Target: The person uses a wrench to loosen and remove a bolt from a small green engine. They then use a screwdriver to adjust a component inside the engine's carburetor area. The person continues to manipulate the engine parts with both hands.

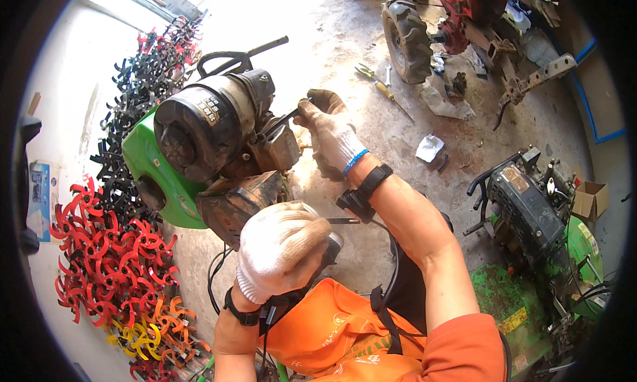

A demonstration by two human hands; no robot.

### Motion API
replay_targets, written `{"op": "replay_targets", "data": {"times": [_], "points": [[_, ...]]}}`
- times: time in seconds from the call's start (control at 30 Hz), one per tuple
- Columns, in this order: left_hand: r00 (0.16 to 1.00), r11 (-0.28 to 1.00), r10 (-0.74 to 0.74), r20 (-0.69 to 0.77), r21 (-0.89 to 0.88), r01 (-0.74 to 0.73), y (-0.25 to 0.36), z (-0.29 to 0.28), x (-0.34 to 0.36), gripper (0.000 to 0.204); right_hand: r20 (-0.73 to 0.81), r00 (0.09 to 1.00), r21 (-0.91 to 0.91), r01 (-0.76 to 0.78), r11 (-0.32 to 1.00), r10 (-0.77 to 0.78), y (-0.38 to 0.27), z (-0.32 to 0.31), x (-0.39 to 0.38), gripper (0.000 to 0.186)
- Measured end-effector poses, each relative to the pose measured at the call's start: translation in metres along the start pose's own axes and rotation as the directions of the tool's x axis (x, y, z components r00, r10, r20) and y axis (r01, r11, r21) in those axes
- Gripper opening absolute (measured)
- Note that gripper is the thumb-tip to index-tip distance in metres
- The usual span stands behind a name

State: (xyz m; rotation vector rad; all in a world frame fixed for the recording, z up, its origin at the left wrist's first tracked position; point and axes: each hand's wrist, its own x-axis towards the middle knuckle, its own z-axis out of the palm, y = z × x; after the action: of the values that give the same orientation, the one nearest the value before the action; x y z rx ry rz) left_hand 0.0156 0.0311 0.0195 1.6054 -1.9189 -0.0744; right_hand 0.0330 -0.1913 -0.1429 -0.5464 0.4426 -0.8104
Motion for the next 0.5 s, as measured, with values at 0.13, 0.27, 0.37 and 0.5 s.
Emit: {"op": "replay_targets", "data": {"times": [0.13,0.27,0.37,0.5], "points": [[1.000,1.000,0.008,-0.003,-0.004,-0.008,-0.0006,0.0008,0.0009,0.037,0.016,0.999,-0.041,0.041,0.998,-0.040,-0.0015,0.0004,0.0002,0.039],[1.000,1.000,0.008,-0.007,0.013,-0.008,0.0010,0.0000,0.0017,0.037,-0.035,0.999,-0.079,-0.018,0.997,0.016,0.0002,-0.0014,-0.0004,0.041],[1.000,1.000,0.002,-0.012,0.017,-0.002,0.0020,-0.0002,0.0024,0.036,-0.017,1.000,-0.089,0.006,0.996,-0.007,0.0005,-0.0017,-0.0013,0.042],[1.000,1.000,-0.011,0.000,0.011,0.011,0.0016,0.0004,0.0023,0.036,0.036,0.999,-0.099,0.012,0.995,-0.008,-0.0018,0.0011,-0.0053,0.052]]}}
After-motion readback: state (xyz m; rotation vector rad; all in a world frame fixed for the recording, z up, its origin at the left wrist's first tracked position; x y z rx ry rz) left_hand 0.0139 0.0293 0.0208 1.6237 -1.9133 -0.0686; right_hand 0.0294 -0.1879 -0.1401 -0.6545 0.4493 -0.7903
